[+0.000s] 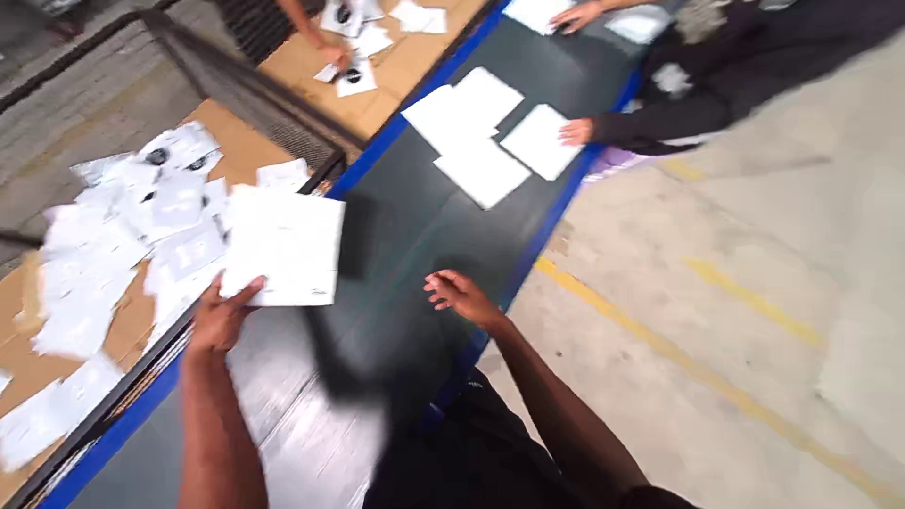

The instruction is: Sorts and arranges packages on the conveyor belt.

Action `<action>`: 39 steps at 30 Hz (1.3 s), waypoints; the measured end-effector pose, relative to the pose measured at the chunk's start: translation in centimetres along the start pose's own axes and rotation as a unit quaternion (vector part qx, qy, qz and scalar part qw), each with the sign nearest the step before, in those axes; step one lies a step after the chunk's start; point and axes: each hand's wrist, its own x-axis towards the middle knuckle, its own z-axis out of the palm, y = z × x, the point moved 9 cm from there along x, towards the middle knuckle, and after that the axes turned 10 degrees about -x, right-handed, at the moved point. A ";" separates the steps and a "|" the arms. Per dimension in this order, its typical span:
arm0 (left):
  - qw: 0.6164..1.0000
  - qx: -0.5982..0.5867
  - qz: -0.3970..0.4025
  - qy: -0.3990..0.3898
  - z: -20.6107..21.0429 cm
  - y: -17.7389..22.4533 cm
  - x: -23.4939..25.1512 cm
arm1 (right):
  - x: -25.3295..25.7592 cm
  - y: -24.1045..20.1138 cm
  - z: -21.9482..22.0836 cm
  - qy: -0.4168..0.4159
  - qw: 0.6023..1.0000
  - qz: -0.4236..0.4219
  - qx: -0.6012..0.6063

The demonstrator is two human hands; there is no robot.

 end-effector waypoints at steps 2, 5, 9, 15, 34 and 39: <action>0.993 -0.087 0.037 0.071 -3.4 1.5 2.3 | 0.1 -0.1 0.3 -0.006 1.000 -0.002 0.003; 0.977 -0.092 0.030 0.188 -6.6 1.0 3.1 | 0.8 -0.2 -1.7 0.064 0.994 -0.053 -0.064; 0.996 -0.025 0.039 0.079 1.7 -4.3 -1.4 | 2.8 1.2 -9.2 0.236 0.919 -0.057 -0.311; 0.995 -0.014 -0.102 -0.012 14.4 -17.6 -11.3 | 6.0 3.4 -12.4 0.270 0.836 0.008 -0.478; 0.982 -0.125 -0.138 0.039 1.2 -15.0 -21.0 | -7.9 -2.0 17.0 -0.207 0.962 -0.137 -0.116; 0.987 -0.063 0.041 0.141 -8.6 -5.3 -8.2 | 1.3 -3.9 12.2 -0.037 0.938 -0.164 -0.303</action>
